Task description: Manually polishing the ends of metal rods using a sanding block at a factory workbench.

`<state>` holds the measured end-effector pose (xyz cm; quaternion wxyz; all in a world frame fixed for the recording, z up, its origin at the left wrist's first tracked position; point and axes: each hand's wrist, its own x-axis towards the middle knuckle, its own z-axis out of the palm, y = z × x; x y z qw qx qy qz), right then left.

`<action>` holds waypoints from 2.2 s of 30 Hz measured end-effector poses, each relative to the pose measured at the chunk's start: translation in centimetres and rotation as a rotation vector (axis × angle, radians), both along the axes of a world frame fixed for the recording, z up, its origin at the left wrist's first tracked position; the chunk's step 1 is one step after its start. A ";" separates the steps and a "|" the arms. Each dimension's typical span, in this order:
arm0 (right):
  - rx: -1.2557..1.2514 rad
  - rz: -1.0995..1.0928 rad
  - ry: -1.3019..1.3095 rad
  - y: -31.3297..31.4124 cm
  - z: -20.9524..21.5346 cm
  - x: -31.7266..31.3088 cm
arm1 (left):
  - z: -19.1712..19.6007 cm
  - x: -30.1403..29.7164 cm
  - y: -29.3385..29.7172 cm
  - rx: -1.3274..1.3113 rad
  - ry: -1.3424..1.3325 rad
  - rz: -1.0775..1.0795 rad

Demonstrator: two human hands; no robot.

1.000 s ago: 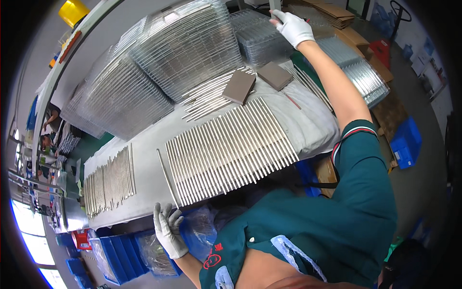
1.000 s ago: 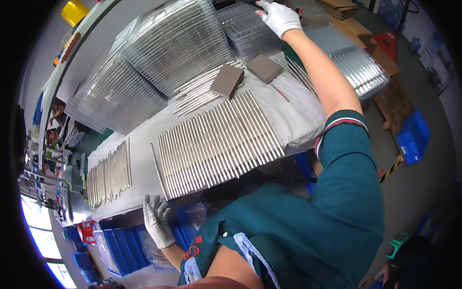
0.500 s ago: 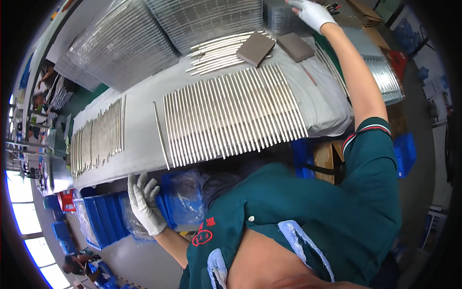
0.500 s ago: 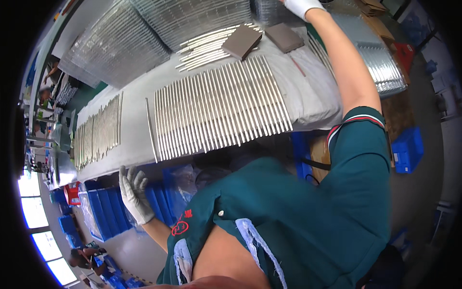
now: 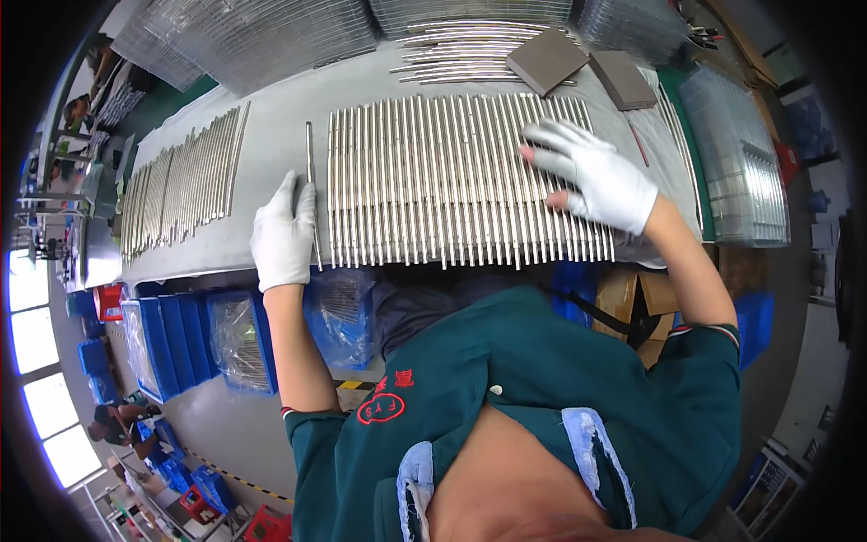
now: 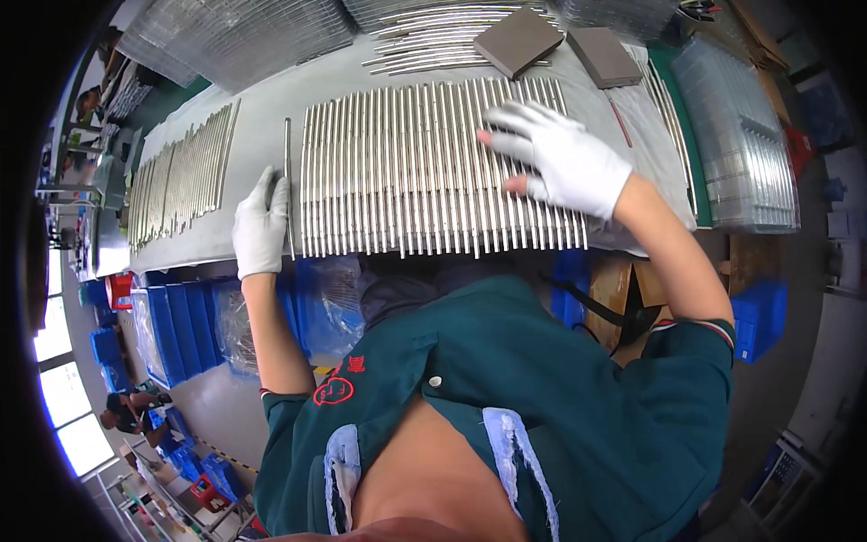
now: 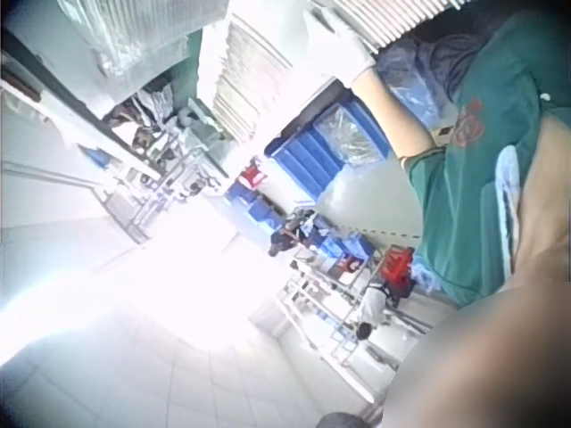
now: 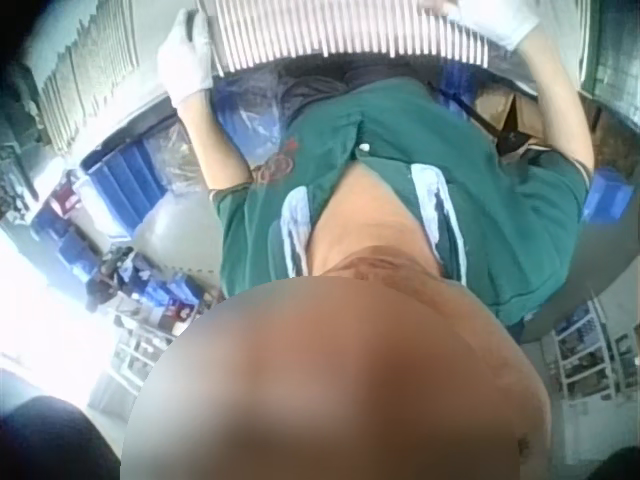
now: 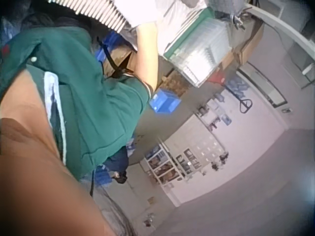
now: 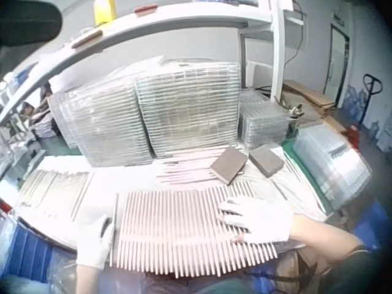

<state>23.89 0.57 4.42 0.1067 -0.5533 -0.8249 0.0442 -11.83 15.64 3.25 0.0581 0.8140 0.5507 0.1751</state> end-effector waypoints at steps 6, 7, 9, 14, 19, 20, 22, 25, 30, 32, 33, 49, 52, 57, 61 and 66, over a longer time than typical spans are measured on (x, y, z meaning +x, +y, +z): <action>0.007 -0.035 0.026 -1.4 -0.8 -0.6 | 0.0 3.3 -1.5 0.029 0.008 -0.064; 0.010 -0.040 0.049 -1.2 -0.8 -0.6 | 0.4 3.5 -1.7 -0.011 0.065 -0.042; 0.155 -0.091 0.088 -0.5 -0.7 0.8 | -0.1 3.6 -1.6 0.005 0.051 -0.067; 0.370 -0.524 0.315 2.9 1.6 6.6 | -0.6 2.6 -1.8 0.035 0.000 -0.114; 0.059 -0.728 -0.025 6.0 4.9 2.8 | -0.7 1.7 -2.8 0.059 -0.044 -0.145; 0.119 -0.681 -0.064 6.5 3.6 3.5 | -0.5 1.7 -3.2 0.091 -0.035 -0.168; 0.254 -0.595 -0.339 7.6 -0.4 6.5 | -0.3 2.1 -3.6 0.098 -0.048 -0.197; 0.115 -0.663 -0.315 8.6 -0.1 4.6 | -0.5 1.6 -4.0 0.087 -0.069 -0.201; 0.137 -0.830 0.035 7.1 5.2 2.0 | -0.1 1.0 -5.2 0.041 -0.092 -0.176; 0.385 -0.843 0.294 6.0 5.6 3.8 | 0.1 0.6 -5.6 0.072 -0.075 -0.219; 0.469 -0.859 0.288 5.4 5.4 4.9 | 0.3 0.7 -5.8 0.072 -0.004 -0.265; 1.044 -0.724 1.083 1.9 2.0 10.2 | 0.0 15.8 -10.5 -0.113 0.110 -1.009; 1.083 -0.694 1.163 1.4 2.1 9.8 | 0.4 16.0 -10.4 -0.121 0.130 -1.012; 1.108 -0.649 1.124 1.5 2.1 9.3 | 1.0 17.4 -10.7 -0.200 0.073 -1.086; 1.098 -0.660 1.104 1.7 2.0 9.3 | 0.4 19.2 -11.6 -0.165 0.028 -1.167; 1.061 -0.646 1.133 2.0 1.7 9.4 | -0.1 19.6 -11.7 -0.144 0.011 -1.171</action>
